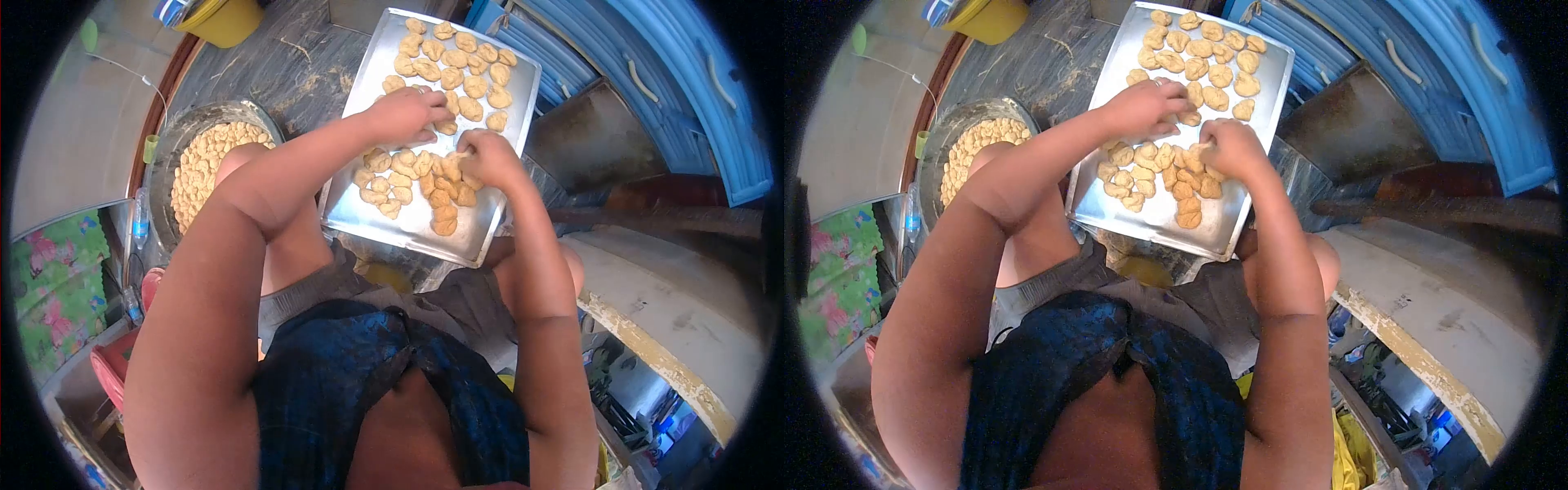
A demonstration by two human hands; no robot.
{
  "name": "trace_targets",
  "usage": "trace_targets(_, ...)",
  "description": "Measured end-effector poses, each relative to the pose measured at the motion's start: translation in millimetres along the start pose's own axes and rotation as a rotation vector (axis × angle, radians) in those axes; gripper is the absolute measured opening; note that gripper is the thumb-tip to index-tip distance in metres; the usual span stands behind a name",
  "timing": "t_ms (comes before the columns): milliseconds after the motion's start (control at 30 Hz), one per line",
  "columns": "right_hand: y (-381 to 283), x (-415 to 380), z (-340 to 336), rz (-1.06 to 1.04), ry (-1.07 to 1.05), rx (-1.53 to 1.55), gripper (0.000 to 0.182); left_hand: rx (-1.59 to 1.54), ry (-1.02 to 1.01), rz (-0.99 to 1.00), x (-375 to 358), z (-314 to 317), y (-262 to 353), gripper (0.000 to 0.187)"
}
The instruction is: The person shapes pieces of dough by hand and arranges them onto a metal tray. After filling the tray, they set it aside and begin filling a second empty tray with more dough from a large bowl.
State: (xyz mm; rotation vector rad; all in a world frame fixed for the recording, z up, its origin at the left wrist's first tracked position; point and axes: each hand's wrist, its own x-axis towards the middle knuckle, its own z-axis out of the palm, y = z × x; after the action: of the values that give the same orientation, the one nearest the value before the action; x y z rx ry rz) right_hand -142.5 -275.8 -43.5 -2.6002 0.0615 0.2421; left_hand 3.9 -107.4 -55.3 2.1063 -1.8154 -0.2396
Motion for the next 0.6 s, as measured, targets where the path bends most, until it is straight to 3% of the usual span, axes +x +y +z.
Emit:
trace_targets(67, 2.6, 0.1, -4.1, 0.103, 0.019, 0.103, 0.024, 0.009, 0.035, 0.084, 1.5, 6.5, 3.6, 0.027)
trace_targets(133, 5.2, 1.2, -5.9, 0.182, 0.269, 0.181, 0.026, 0.034, -0.001, 0.061, 7.1, 12.2, 5.9, 0.026)
trace_targets(200, 8.4, 4.7, 5.3, 0.162, 0.354, 0.171, 0.024, 0.050, -0.023, 0.032, 11.6, 13.2, 6.0, 0.025)
trace_targets(267, 9.1, 7.7, 14.2, 0.203, 0.373, -0.061, 0.023, 0.073, -0.048, 0.005, 16.7, 12.0, 6.7, 0.024)
trace_targets(367, 2.5, 3.2, 4.9, 0.228, 0.327, -0.056, 0.023, 0.069, -0.087, -0.013, 18.0, 6.5, 13.3, 0.023)
trace_targets(433, 6.5, -0.1, -1.2, 0.224, 0.324, -0.030, 0.024, 0.025, 0.069, 0.075, 17.3, 7.7, 18.6, 0.022)
trace_targets(533, 12.3, -8.9, -17.8, 0.252, 0.263, 0.032, 0.030, 0.042, -0.048, 0.089, 18.7, 5.7, 22.9, 0.028)
trace_targets(600, 9.4, -19.4, -27.3, 0.336, -0.045, 0.056, 0.037, 0.028, -0.006, 0.124, 16.6, 9.7, 22.4, 0.031)
